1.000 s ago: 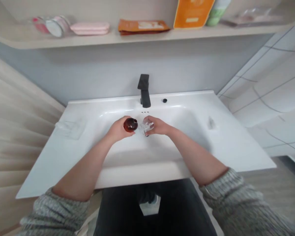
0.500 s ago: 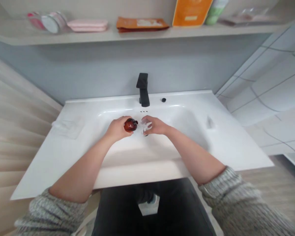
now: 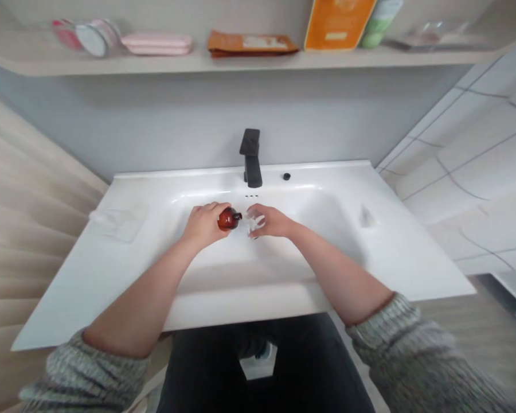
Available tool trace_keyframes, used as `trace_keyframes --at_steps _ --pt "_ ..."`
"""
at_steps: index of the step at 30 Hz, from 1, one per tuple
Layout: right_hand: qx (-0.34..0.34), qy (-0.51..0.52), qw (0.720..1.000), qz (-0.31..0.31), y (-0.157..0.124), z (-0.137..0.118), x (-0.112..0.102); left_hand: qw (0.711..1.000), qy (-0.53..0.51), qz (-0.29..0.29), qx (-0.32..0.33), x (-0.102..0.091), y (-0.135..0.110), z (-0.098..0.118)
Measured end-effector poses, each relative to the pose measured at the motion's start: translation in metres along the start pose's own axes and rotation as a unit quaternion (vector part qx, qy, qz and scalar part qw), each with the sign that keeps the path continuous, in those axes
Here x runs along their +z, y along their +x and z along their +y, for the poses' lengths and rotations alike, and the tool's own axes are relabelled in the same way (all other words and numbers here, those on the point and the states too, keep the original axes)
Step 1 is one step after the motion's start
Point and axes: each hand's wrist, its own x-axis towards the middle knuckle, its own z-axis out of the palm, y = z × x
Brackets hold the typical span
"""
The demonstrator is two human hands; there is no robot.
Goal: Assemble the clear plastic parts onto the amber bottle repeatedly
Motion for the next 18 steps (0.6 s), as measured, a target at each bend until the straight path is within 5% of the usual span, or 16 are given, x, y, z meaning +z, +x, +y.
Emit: trace_keyframes --at_steps 18 --pt "0.013 -0.014 1.000 -0.004 0.0003 0.0007 0.0004 0.996 0.089 -0.017 0.016 -0.0108 -0.0026 0.0083"
